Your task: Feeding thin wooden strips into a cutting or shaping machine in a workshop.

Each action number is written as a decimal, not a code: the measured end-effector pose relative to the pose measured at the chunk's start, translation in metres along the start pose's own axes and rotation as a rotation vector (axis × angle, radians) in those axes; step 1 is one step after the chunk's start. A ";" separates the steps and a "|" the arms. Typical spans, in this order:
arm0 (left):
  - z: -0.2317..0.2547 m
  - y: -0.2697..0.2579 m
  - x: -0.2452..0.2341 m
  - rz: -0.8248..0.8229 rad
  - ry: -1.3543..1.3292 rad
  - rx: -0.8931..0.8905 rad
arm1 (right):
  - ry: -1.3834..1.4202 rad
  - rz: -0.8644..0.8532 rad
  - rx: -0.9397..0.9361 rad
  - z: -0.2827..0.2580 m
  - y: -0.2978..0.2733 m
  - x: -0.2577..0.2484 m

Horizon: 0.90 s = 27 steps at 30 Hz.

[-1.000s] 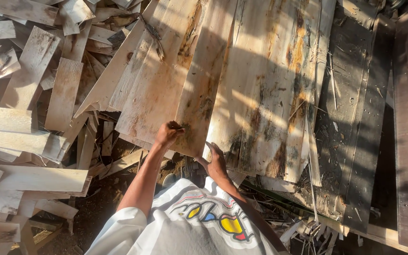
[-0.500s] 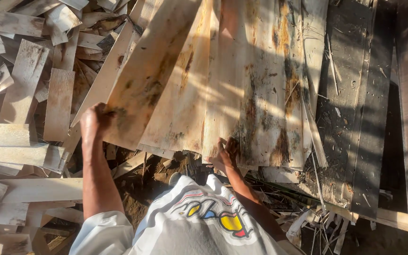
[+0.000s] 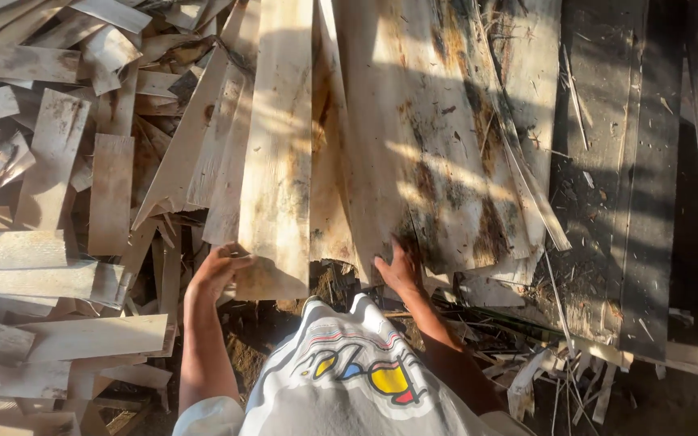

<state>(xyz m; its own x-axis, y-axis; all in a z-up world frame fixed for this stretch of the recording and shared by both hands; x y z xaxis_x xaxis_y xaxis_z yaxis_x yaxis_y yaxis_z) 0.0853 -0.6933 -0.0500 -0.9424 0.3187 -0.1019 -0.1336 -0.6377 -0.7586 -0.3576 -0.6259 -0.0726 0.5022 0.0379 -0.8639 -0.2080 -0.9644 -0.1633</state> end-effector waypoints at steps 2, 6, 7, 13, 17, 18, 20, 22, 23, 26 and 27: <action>-0.001 0.029 0.026 -0.118 -0.161 0.020 | 0.090 0.120 0.136 0.024 -0.010 -0.017; 0.030 0.066 0.077 -0.232 -0.358 0.041 | -0.023 0.310 0.134 0.031 -0.028 -0.054; 0.038 0.080 0.088 -0.227 -0.360 0.047 | -0.020 0.312 0.127 0.022 -0.024 -0.058; 0.054 0.141 0.138 -0.166 -0.543 0.259 | -0.180 0.199 0.081 0.033 0.003 -0.015; 0.048 0.180 0.100 -0.081 -0.544 0.516 | -0.240 0.084 0.074 0.049 0.028 0.007; 0.045 0.189 0.085 -0.059 -0.532 0.558 | -0.305 -0.078 0.245 0.041 0.028 -0.003; 0.030 0.179 0.046 -0.089 -0.674 0.539 | -0.336 -0.140 0.234 0.029 0.025 -0.015; 0.051 0.140 0.014 -0.127 -0.817 0.544 | -0.369 -0.179 0.215 0.017 0.031 -0.022; 0.062 0.104 -0.002 0.048 -0.717 0.421 | -0.377 -0.196 0.242 0.016 0.030 -0.022; 0.051 0.082 -0.074 0.310 -0.365 0.419 | -0.405 -0.219 0.269 0.039 0.033 -0.008; 0.045 0.086 -0.103 0.397 -0.108 0.537 | -0.422 -0.223 0.271 0.049 0.036 0.001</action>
<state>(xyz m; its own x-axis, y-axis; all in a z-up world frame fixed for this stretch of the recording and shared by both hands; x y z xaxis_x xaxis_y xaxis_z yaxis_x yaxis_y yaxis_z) 0.1572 -0.8130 -0.0760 -0.9731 -0.0658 -0.2207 0.1215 -0.9608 -0.2493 -0.4060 -0.6479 -0.1027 0.1897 0.3890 -0.9015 -0.3716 -0.8215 -0.4326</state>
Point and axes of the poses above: each hand's wrist, its own y-axis towards the middle knuckle, its own x-axis out of the palm, z = x × y, the point moved 7 cm from there along y, towards the middle knuckle, and after that the axes turned 2 degrees about -z, right-handed, at the moved point
